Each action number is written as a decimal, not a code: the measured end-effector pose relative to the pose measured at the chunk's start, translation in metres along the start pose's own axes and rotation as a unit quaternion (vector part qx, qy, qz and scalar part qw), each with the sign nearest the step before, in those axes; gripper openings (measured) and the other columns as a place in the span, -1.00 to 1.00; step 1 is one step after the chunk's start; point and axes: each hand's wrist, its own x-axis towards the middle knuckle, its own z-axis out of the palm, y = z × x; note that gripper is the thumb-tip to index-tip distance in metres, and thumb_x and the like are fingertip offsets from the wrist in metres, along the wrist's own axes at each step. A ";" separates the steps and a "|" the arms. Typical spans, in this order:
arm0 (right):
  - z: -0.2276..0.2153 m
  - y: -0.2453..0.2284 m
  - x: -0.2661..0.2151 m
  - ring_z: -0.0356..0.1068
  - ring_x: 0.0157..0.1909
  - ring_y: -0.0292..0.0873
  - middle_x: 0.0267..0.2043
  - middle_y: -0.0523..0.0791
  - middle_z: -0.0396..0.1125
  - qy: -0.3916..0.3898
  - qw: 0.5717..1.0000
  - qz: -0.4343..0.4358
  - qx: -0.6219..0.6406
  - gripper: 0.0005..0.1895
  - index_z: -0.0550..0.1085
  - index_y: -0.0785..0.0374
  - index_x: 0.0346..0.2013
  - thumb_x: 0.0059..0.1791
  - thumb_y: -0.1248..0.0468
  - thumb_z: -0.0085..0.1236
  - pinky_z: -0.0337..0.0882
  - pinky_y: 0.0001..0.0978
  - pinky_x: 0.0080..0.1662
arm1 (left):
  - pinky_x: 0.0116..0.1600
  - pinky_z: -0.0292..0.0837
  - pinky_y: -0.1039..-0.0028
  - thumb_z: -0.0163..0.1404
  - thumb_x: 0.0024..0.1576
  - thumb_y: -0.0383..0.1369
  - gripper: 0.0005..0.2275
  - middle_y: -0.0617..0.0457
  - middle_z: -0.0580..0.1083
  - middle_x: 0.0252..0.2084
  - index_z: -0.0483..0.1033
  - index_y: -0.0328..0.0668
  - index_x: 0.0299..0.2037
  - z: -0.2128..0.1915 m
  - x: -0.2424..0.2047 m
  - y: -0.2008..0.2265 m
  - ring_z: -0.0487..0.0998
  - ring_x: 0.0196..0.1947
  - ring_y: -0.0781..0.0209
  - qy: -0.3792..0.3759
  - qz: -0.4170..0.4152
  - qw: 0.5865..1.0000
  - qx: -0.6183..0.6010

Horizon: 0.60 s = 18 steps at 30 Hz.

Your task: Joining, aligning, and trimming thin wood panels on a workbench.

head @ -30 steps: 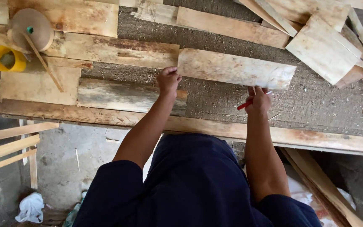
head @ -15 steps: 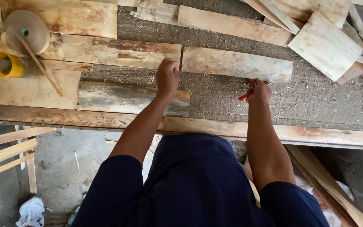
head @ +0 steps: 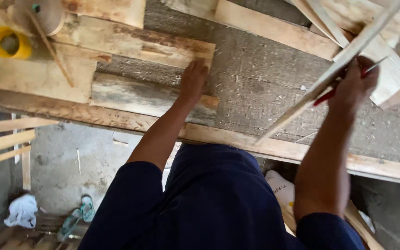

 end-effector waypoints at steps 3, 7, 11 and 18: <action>0.019 -0.016 0.008 0.38 -0.20 -0.24 -0.14 -0.14 0.40 -0.094 0.962 -0.114 -0.229 -0.76 0.46 0.31 0.05 0.09 0.48 0.04 0.49 -0.39 -0.19 | 0.17 0.47 0.18 0.03 0.13 -0.46 -0.87 -0.13 0.44 0.15 0.54 -0.33 -0.16 -0.003 -0.001 0.002 0.44 0.18 -0.12 -0.011 -0.016 0.999 -0.035; 0.068 -0.010 -0.002 0.43 -0.19 -0.15 -0.13 -0.03 0.42 -0.233 0.866 -0.279 -0.344 -0.76 0.40 0.38 0.08 0.10 0.47 -0.02 0.46 -0.28 -0.15 | 0.17 0.51 0.19 0.03 0.12 -0.49 -0.84 -0.11 0.42 0.19 0.53 -0.34 -0.12 0.012 -0.007 -0.006 0.44 0.17 -0.07 -0.025 -0.019 0.999 -0.018; 0.115 -0.003 -0.030 0.45 -0.27 -0.11 -0.16 -0.03 0.51 -0.330 0.738 -0.148 -0.570 -0.83 0.52 0.14 -0.09 0.23 0.19 -0.01 0.50 -0.18 -0.19 | 0.07 0.52 0.25 0.03 0.21 -0.49 -0.85 -0.17 0.39 0.16 0.50 -0.40 -0.06 0.018 -0.012 -0.011 0.43 0.14 -0.10 -0.043 -0.012 0.998 -0.043; 0.158 0.024 -0.046 0.36 -0.48 -0.10 -0.17 -0.04 0.46 -0.373 0.653 -0.056 -0.657 -0.77 0.47 0.03 0.01 0.16 0.08 -0.08 0.40 -0.19 -0.45 | 0.38 0.49 0.38 0.02 0.14 -0.75 -0.59 -0.14 0.33 0.23 0.44 -0.35 0.21 0.023 -0.027 -0.022 0.35 0.33 -0.04 -0.133 0.025 0.989 -0.065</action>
